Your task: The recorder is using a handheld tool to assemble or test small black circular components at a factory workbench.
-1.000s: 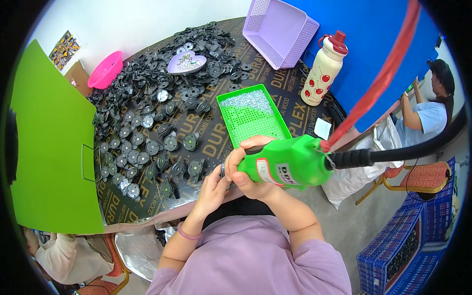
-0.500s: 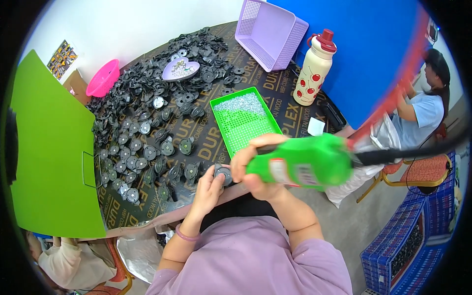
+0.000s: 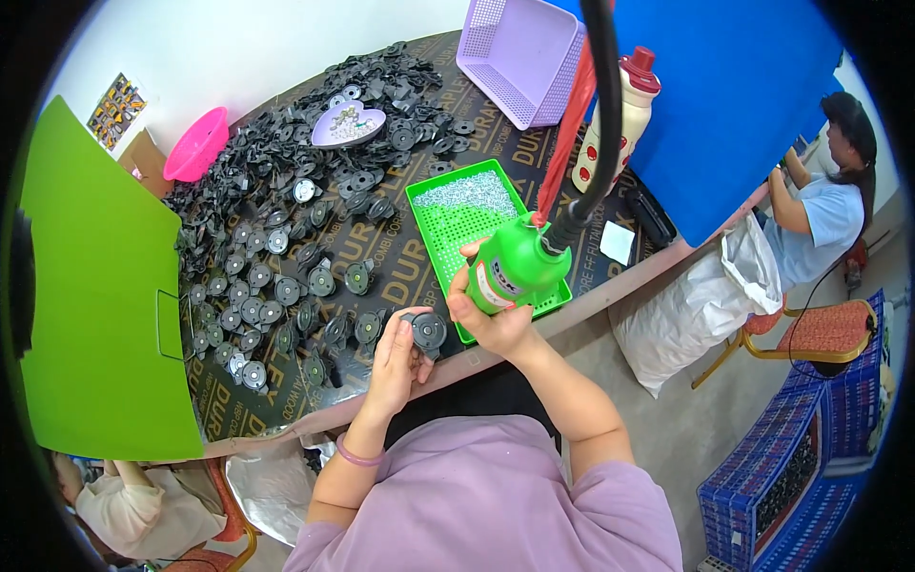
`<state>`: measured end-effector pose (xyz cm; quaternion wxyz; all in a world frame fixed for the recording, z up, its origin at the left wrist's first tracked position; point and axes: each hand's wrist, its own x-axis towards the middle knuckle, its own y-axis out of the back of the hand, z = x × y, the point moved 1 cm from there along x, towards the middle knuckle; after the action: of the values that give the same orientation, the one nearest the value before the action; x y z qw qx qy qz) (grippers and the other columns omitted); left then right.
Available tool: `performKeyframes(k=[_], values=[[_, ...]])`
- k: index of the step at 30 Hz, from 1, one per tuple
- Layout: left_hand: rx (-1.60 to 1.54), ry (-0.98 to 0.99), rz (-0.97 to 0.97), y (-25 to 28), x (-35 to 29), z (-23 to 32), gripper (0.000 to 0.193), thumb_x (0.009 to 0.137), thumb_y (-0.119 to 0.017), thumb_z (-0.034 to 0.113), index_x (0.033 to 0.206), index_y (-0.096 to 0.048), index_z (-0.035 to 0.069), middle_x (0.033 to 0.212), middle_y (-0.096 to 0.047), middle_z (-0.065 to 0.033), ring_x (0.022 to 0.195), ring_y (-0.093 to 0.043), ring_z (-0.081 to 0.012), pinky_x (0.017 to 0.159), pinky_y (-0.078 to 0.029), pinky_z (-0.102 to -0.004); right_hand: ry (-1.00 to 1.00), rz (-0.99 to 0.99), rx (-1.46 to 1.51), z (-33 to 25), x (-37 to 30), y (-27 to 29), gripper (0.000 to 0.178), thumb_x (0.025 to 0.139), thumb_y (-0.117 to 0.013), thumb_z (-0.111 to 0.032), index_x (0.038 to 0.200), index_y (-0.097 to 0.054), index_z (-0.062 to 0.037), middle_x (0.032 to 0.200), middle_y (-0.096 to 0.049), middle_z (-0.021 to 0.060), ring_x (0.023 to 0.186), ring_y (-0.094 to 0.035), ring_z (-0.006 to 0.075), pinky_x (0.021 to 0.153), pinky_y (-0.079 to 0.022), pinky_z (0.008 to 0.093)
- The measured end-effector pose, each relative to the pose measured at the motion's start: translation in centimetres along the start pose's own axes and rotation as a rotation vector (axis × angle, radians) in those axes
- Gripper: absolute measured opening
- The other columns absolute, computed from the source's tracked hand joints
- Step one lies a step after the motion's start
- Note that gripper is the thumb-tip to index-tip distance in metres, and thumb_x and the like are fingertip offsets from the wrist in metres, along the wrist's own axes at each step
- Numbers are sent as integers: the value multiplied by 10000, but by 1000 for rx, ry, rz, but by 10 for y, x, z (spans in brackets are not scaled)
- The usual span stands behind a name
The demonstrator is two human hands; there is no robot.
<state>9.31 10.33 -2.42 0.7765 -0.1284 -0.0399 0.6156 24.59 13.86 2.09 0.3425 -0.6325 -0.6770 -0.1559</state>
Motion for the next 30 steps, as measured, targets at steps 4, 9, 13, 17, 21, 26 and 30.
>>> performKeyframes(k=[4, 9, 13, 17, 21, 26, 30], values=[[-39, 36, -15, 0, -1, 3, 321, 977, -310, 270, 1153, -457, 45, 547, -371, 44, 428, -318, -28, 402, -256, -187, -24, -22, -58, 3, -2, 1, 458, 828, -631, -212, 1117, -325, -31, 587, -479, 73, 457, -483, 154, 434, -408, 256], [-48, 47, -32, 2, -1, -1, 303, 975, -314, 255, 1152, -453, 52, 545, -323, 55, 417, -262, -22, 398, -209, -192, -18, -34, -92, 8, -5, 2, 460, 828, -631, -215, 1113, -320, -30, 590, -477, 70, 461, -482, 149, 441, -407, 253], [-40, 44, -44, 2, -1, 0, 298, 974, -320, 253, 1148, -453, 51, 543, -307, 56, 412, -246, -21, 396, -196, -193, -17, -32, -76, 6, -3, -1, 467, 831, -626, -224, 1117, -310, -32, 588, -472, 67, 446, -471, 149, 426, -397, 257], [-54, 80, -59, 6, -1, -2, 289, 966, -351, 283, 1140, -445, 72, 759, -446, 27, 551, -339, -24, 429, -258, -158, 13, 57, 69, -19, 6, -2, 487, 842, -607, -290, 1126, -293, -50, 578, -448, 56, 414, -453, 157, 379, -384, 269], [-70, 59, 30, 2, 1, -4, 274, 969, -336, 262, 1099, -465, 57, 552, -356, 38, 429, -281, -32, 403, -235, -199, 106, 86, 252, -47, 9, -10, 520, 849, -588, -351, 1138, -259, -72, 584, -455, 52, 420, -460, 167, 385, -406, 285], [-40, 38, 23, 3, 1, -5, 262, 970, -332, 250, 1072, -466, 50, 576, -389, 25, 434, -299, -34, 406, -249, -202, 85, -19, 307, -48, 2, -25, 486, 854, -581, -349, 1119, -267, -90, 599, -467, 61, 457, -481, 183, 433, -435, 296], [-29, 28, 21, 1, 0, -3, 261, 970, -328, 245, 1070, -459, 42, 559, -387, 25, 420, -287, -30, 397, -235, -202, 44, -64, 306, -42, 1, -31, 485, 846, -597, -332, 1101, -269, -81, 599, -465, 70, 456, -478, 190, 428, -437, 306]])
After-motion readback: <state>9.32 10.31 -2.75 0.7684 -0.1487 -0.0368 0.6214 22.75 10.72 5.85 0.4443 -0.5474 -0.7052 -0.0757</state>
